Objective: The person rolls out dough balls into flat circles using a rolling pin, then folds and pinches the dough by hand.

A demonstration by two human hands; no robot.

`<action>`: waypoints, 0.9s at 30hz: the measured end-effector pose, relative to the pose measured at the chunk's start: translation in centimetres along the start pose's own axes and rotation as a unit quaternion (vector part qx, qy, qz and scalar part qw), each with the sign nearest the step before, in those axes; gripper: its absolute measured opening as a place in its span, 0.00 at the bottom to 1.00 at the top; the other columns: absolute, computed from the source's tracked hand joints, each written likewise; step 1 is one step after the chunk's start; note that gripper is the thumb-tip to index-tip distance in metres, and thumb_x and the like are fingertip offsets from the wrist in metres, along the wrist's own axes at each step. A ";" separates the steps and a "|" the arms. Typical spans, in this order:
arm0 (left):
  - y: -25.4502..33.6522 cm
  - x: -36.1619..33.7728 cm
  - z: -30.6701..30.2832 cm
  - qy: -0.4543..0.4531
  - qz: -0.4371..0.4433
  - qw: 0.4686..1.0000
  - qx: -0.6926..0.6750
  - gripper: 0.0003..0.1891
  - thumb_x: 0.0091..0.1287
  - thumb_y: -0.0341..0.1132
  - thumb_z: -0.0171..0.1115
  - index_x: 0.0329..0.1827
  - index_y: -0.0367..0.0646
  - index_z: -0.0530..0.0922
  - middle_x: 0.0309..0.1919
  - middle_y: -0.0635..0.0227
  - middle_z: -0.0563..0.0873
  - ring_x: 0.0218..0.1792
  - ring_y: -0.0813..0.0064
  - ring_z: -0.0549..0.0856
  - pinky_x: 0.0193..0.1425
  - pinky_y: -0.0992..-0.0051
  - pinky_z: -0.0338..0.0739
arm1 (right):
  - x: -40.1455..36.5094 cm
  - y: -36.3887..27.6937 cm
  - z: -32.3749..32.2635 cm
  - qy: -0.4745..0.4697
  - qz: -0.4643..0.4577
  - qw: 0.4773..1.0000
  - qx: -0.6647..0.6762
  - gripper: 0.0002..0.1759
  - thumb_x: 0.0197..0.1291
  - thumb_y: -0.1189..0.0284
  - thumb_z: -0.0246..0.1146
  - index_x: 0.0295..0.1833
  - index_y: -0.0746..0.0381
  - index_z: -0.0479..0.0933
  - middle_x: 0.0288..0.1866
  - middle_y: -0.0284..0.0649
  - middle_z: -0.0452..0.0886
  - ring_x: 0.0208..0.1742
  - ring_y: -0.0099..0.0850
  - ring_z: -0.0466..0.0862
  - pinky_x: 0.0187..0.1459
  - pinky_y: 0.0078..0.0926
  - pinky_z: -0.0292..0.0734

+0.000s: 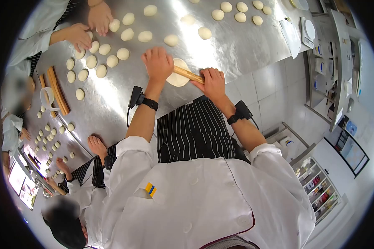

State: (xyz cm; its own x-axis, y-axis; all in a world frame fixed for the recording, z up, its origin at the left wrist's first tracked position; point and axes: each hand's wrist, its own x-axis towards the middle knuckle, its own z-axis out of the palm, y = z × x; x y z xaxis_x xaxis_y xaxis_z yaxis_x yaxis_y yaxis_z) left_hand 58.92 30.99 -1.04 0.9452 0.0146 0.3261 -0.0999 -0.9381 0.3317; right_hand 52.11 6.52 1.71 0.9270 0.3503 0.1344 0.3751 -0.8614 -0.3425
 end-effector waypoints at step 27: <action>-0.3 -0.9 -4.4 -0.010 0.093 0.990 -0.105 0.03 0.63 0.30 0.61 0.31 0.44 0.77 0.30 0.67 0.83 0.37 0.59 0.81 0.45 0.57 0.73 | 0.8 1.7 -3.3 -0.006 -0.024 0.995 0.093 0.24 0.63 0.48 0.75 0.42 0.59 0.83 0.28 0.39 0.84 0.30 0.42 0.85 0.34 0.41 0.81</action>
State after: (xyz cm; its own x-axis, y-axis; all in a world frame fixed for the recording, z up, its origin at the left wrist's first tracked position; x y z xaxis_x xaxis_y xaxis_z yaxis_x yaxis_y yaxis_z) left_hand 56.78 32.81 2.44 0.9103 -0.1600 0.3817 -0.3326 -0.8316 0.4448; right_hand 53.51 4.17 4.31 0.9071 0.3952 0.1447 0.4115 -0.7609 -0.5017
